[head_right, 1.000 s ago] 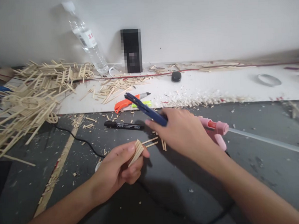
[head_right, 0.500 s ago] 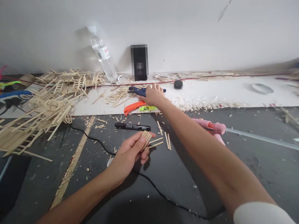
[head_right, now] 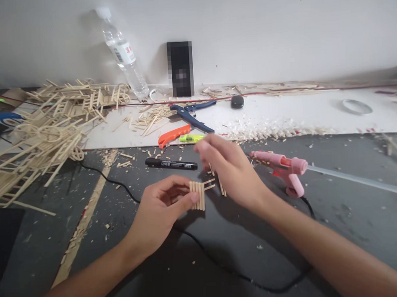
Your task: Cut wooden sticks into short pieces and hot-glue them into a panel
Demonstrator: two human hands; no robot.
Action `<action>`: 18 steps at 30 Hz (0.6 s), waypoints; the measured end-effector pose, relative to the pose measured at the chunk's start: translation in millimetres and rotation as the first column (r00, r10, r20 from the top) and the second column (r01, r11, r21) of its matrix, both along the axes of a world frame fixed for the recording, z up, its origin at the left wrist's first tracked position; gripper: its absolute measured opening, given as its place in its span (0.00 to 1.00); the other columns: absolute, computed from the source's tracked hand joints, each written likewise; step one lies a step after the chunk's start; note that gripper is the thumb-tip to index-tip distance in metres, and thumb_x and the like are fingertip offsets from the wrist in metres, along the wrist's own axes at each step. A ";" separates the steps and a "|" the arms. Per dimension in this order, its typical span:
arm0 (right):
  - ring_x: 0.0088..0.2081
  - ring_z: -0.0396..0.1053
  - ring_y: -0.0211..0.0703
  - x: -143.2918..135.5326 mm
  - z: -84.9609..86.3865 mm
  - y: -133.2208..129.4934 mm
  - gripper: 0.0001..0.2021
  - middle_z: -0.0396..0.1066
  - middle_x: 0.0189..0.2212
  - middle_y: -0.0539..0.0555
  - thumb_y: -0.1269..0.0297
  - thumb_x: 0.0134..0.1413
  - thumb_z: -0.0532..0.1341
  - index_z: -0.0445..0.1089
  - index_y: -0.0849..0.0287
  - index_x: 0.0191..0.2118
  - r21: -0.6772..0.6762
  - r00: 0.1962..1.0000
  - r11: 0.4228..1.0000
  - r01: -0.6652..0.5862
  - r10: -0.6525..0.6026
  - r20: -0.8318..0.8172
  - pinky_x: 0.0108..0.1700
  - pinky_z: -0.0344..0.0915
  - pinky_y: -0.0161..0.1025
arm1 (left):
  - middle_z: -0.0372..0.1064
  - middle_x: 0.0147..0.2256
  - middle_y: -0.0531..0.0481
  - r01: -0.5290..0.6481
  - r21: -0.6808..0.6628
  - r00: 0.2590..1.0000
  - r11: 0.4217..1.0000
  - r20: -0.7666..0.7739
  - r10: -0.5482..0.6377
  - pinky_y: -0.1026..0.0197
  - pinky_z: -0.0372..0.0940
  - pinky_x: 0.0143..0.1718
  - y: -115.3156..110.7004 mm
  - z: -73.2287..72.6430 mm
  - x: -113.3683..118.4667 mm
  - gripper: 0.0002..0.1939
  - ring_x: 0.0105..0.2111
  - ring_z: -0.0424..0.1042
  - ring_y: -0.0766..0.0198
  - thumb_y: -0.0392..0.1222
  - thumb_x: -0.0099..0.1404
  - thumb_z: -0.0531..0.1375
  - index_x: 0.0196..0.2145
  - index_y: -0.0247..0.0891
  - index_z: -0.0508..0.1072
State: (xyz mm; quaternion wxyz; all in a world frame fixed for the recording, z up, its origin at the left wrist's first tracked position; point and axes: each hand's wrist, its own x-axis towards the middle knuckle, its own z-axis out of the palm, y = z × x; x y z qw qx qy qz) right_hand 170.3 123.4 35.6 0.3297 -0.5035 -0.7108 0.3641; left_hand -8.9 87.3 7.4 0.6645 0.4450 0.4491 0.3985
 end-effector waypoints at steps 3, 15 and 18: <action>0.31 0.68 0.40 21.5 -16.7 -40.2 0.08 0.72 0.30 0.49 0.56 0.62 0.62 0.70 0.54 0.38 -0.137 0.991 0.988 -0.076 0.060 -0.119 0.33 0.66 0.36 | 0.79 0.33 0.49 0.039 -0.052 0.998 0.998 0.041 -0.037 0.65 0.70 0.38 -7.1 -4.9 4.6 0.10 0.34 0.76 0.65 0.44 0.59 0.71 0.36 0.36 0.79; 0.26 0.63 0.35 35.4 -44.9 -50.9 0.03 0.69 0.25 0.48 0.70 0.59 0.61 0.68 0.56 0.35 -0.030 0.967 0.975 -0.218 0.212 -0.144 0.28 0.62 0.35 | 0.81 0.33 0.57 0.219 0.025 0.955 0.975 -0.210 -0.210 0.71 0.69 0.35 -8.3 -9.1 2.2 0.06 0.33 0.78 0.69 0.35 0.60 0.70 0.35 0.44 0.83; 0.24 0.61 0.34 34.8 -46.5 -53.5 0.04 0.67 0.24 0.48 0.71 0.57 0.61 0.67 0.56 0.33 -0.021 0.971 0.978 -0.205 0.201 -0.129 0.25 0.60 0.34 | 0.81 0.32 0.57 0.217 0.029 0.946 0.976 -0.254 -0.203 0.70 0.68 0.33 -8.0 -9.1 2.9 0.04 0.31 0.78 0.68 0.36 0.60 0.70 0.34 0.44 0.83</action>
